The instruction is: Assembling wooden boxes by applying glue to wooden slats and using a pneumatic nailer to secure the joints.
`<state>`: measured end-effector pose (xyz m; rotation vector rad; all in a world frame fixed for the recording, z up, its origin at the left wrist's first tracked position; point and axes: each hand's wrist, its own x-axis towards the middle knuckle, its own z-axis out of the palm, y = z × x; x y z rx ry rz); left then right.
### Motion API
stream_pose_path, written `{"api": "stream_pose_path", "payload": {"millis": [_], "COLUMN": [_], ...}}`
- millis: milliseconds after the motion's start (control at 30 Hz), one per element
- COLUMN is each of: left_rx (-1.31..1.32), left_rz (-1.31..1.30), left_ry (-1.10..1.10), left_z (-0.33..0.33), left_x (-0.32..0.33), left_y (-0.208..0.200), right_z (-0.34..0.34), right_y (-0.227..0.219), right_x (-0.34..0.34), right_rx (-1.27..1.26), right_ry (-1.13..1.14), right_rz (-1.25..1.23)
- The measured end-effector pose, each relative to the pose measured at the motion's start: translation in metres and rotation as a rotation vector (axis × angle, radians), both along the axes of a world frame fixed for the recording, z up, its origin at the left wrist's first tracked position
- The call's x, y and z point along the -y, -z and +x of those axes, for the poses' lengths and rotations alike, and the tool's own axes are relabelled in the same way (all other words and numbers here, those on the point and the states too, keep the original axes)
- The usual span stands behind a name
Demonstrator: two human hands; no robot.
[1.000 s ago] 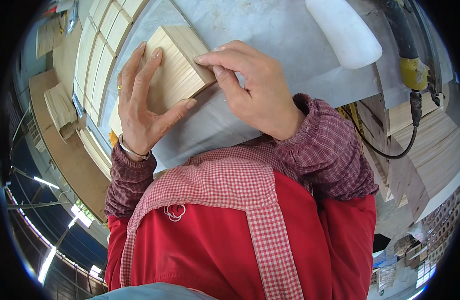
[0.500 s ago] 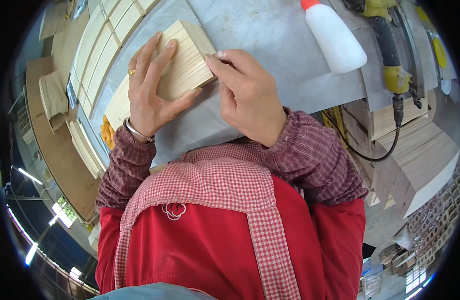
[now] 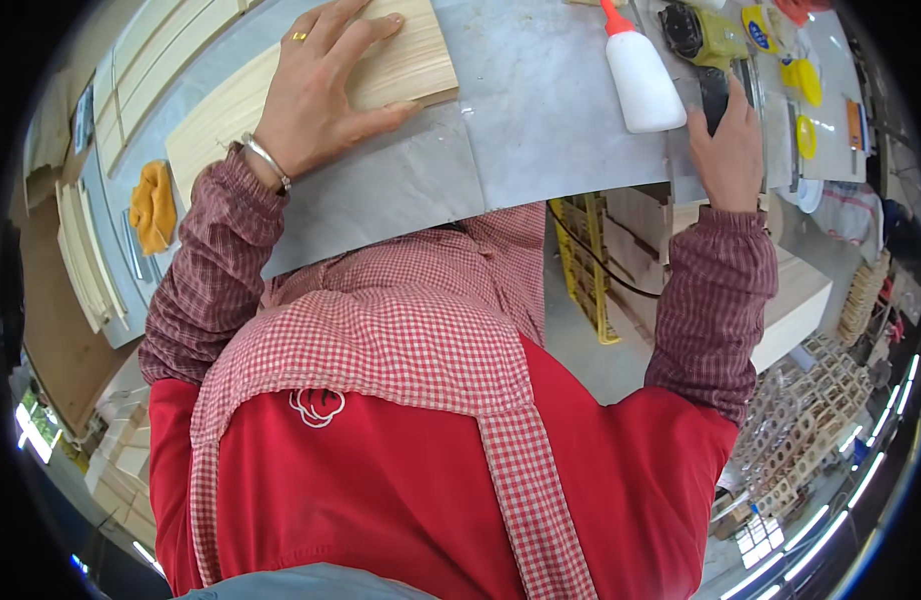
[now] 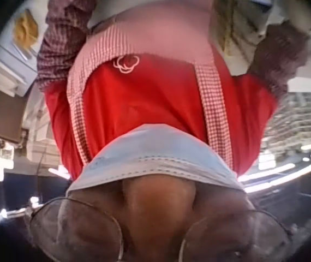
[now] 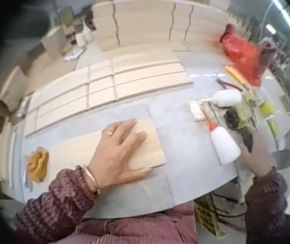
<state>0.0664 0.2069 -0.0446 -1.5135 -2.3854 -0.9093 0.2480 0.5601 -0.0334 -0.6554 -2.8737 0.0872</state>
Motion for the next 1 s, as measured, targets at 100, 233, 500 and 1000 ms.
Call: {"api": "stream_pose_path", "payload": {"millis": [100,233,500,1000], "left_rx": [0.006,-0.001,-0.053,-0.054], "left_rz": [-0.033,-0.014,-0.171,-0.057], "left_ry": [0.025,0.028,-0.139,-0.167], "left_z": [-0.001,-0.005,0.009,0.009], "left_x": [0.002,0.002,-0.005,0.001], "left_y": [-0.001,0.007,-0.002,0.001], "right_z": [-0.009,-0.02,-0.023,-0.125], "right_y": [0.004,0.033,-0.07,-0.149], "right_x": [-0.011,-0.029,-0.021,0.136], "right_rx": [0.078,0.09,0.107,0.294], "right_ry": [0.121,0.231,0.35,-0.214], "right_rz": [0.03,0.051,-0.311,-0.831]}}
